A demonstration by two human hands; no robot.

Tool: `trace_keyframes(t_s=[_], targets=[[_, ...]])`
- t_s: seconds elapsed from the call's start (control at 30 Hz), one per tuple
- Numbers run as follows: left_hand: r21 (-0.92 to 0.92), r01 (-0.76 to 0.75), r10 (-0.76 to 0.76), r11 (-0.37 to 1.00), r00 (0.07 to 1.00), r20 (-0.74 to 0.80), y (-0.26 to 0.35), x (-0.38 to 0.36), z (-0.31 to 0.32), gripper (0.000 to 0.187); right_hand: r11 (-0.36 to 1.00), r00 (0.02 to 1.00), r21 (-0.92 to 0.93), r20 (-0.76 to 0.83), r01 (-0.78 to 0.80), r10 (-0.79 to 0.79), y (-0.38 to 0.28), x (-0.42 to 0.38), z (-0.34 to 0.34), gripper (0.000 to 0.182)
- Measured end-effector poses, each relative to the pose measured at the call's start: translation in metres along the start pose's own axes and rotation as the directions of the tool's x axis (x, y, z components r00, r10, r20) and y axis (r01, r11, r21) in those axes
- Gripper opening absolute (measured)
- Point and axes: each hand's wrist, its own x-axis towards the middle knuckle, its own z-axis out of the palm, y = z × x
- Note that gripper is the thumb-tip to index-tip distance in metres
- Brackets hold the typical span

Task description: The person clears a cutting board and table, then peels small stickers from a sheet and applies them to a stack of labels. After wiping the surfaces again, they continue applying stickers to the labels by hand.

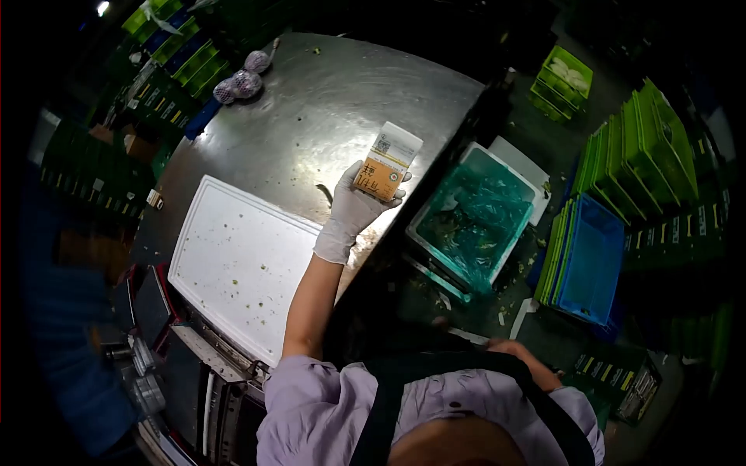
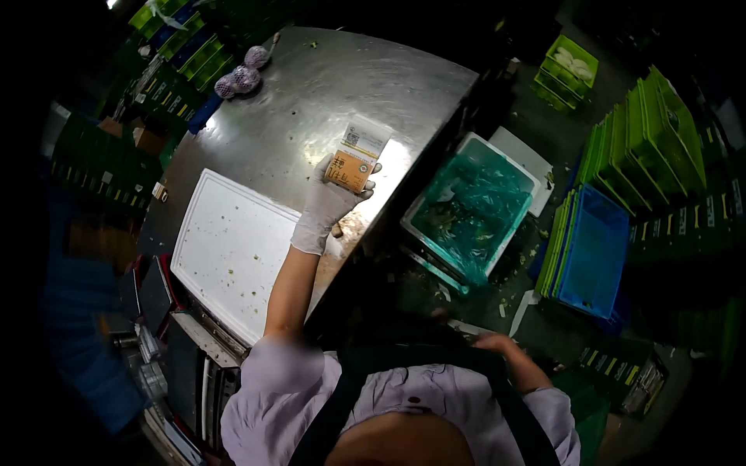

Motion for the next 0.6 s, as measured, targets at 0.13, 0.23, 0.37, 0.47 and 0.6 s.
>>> trace_keyframes(t_s=[0.13, 0.23, 0.37, 0.47, 0.6], targets=[[0.039, 0.082, -0.083, 0.996, 0.997, 0.006, -0.049, 0.019, 0.031, 0.056, 0.997, 0.997, 0.026, 0.003, -0.072, 0.072, 0.048, -0.026, 0.032, 0.042], [0.074, 0.112, -0.111, 0.991, 0.994, -0.012, -0.076, 0.026, 0.048, 0.056, 0.947, 0.964, -0.284, -0.256, -0.148, 0.074, 0.029, -0.029, 0.033, 0.039], [0.094, 0.177, -0.180, 0.980, 0.983, 0.027, -0.101, 0.028, 0.070, 0.056, 0.890, 0.450, -0.376, -0.862, -0.257, -0.234, -0.025, -0.033, 0.016, 0.024], [0.183, 0.225, -0.233, 0.957, 0.972, 0.021, -0.114, 0.016, 0.089, 0.056, 0.844, 0.447, 0.020, -0.855, 0.537, -0.264, -0.105, -0.073, -0.029, 0.033], [0.552, 0.318, -0.368, 0.771, 0.930, -0.022, -0.126, -0.006, 0.086, 0.055, 0.429, 0.219, -0.029, -0.828, 0.903, -0.517, -0.245, -0.169, -0.011, 0.040]])
